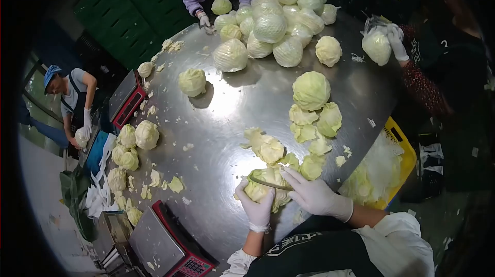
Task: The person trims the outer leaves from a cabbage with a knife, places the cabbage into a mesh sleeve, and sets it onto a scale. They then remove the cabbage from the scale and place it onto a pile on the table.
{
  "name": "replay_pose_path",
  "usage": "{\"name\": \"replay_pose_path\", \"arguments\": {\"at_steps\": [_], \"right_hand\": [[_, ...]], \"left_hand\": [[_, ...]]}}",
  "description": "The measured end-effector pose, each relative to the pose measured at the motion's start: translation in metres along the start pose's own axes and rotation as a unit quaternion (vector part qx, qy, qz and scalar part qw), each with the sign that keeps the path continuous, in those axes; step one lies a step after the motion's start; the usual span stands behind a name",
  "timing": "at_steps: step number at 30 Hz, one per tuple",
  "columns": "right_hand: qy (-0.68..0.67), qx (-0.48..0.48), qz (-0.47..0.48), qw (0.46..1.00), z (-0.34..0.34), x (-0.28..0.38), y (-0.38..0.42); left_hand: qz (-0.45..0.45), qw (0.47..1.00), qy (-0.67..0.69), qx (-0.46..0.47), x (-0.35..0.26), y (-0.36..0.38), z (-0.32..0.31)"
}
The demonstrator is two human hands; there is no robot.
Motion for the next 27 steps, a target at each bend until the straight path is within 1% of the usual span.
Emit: {"name": "replay_pose_path", "arguments": {"at_steps": [3, 7, 9, 10, 12, 16, 18, 19, 20, 21, 22, 23, 24, 25, 26, 27], "right_hand": [[0.020, -0.022, 0.019, 0.999, -0.004, -0.004, -0.003], [0.032, -0.037, 0.011, 0.999, -0.001, -0.006, -0.006], [0.064, -0.096, 0.009, 0.993, 0.002, -0.003, -0.010], [0.064, -0.096, 0.003, 0.993, -0.001, -0.005, -0.013], [0.082, -0.143, 0.023, 0.986, 0.000, -0.003, -0.017], [0.063, -0.128, 0.004, 0.990, 0.000, -0.004, -0.033], [0.091, -0.122, 0.010, 0.988, 0.005, -0.002, -0.042], [0.093, -0.126, 0.008, 0.988, 0.008, -0.006, -0.051], [0.109, -0.112, -0.019, 0.988, 0.006, -0.017, -0.065], [0.123, -0.098, -0.046, 0.986, 0.006, -0.030, -0.076], [0.123, -0.105, -0.047, 0.986, 0.016, -0.038, -0.086], [0.082, -0.097, -0.071, 0.989, 0.028, -0.050, -0.096], [0.043, -0.087, -0.095, 0.991, 0.031, -0.063, -0.102], [0.043, -0.090, -0.094, 0.991, 0.025, -0.073, -0.105], [0.013, -0.106, -0.108, 0.988, 0.021, -0.087, -0.108], [-0.018, -0.119, -0.120, 0.985, 0.016, -0.100, -0.110]], "left_hand": [[0.008, 1.000, 0.014, 0.003, -0.001, -0.004, -0.004], [0.024, 0.999, 0.019, 0.009, 0.003, -0.008, -0.011], [-0.008, 0.999, -0.033, 0.013, 0.010, -0.007, -0.014], [-0.006, 0.999, -0.032, 0.019, 0.013, -0.006, -0.016], [-0.036, 0.998, -0.043, -0.008, 0.011, -0.008, -0.017], [-0.062, 0.994, -0.093, -0.006, 0.006, -0.008, -0.021], [-0.045, 0.995, -0.084, -0.019, 0.015, -0.014, -0.019], [-0.013, 0.998, -0.060, -0.031, 0.016, -0.014, -0.019], [-0.016, 0.998, -0.058, -0.028, 0.009, -0.009, -0.023], [-0.087, 0.988, -0.130, 0.008, -0.008, 0.000, -0.032], [-0.160, 0.965, -0.202, 0.042, -0.022, 0.009, -0.042], [-0.218, 0.941, -0.250, 0.067, -0.029, 0.018, -0.051], [-0.222, 0.940, -0.249, 0.068, -0.029, 0.020, -0.048], [-0.196, 0.961, -0.185, 0.062, -0.025, 0.019, -0.041], [-0.168, 0.977, -0.120, 0.055, -0.019, 0.019, -0.032], [-0.175, 0.975, -0.124, 0.064, -0.016, 0.021, -0.022]]}}
Point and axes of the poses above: each hand's wrist, its own y-axis away from the middle knuckle, its own z-axis out of the back of the hand, x = y × z, the point moved 7 cm from there along -y, towards the middle knuckle, and after that the axes turned 8 degrees about -z, right-handed, at the moved point
